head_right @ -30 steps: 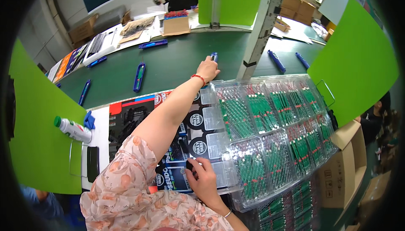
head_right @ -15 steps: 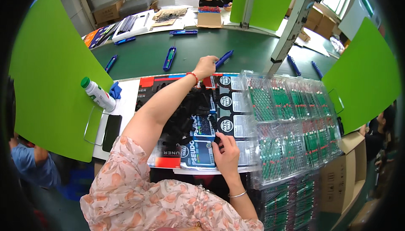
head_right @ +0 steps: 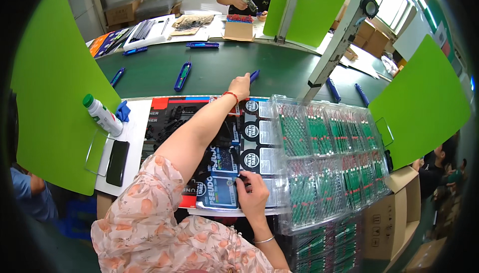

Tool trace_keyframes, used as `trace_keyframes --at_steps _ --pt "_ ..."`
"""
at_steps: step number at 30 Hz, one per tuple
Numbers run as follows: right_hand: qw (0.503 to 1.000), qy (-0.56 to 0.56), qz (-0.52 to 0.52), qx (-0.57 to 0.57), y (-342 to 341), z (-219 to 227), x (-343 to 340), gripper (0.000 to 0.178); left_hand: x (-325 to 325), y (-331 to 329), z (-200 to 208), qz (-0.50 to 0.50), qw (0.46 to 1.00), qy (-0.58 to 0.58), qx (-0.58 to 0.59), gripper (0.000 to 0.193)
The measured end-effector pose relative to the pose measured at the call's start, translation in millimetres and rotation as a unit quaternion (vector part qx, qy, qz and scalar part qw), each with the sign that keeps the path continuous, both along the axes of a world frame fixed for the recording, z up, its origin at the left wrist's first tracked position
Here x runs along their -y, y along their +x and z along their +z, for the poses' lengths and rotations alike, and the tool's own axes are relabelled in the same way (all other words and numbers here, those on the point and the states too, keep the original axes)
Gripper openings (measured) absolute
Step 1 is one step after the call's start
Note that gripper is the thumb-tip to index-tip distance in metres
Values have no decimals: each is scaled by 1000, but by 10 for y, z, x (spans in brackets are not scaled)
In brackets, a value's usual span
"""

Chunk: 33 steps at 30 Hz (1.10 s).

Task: Assembling electronic components into a blue housing at a factory workstation.

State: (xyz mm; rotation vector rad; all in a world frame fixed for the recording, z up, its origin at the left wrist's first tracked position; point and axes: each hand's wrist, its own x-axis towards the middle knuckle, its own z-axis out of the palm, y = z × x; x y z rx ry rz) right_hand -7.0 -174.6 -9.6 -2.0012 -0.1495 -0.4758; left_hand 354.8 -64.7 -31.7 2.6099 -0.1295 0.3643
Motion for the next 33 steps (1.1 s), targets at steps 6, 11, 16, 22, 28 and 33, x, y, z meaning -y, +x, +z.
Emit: trace_keyframes --at_steps 6,11,16,22,28,33 --pt "1000 11 3 -2 -18 -97 10 23 -452 -316 414 23 977 -202 -56 34" --pt "998 51 -23 -15 1 -276 85 20 -629 -1469 808 -166 722 -651 -166 63" --pt "995 78 -3 -58 -20 -240 78 23 -778 -2669 634 -161 612 -761 -147 37" --pt "986 152 23 -57 -67 -181 107 22 -809 -3672 306 -104 580 -795 -141 62" --pt "981 194 -32 -10 -157 167 35 26 -783 -4035 311 -143 671 -719 -115 95" --pt "957 283 46 -34 -306 442 -54 30 -675 -4071 285 -159 685 -690 -174 84"
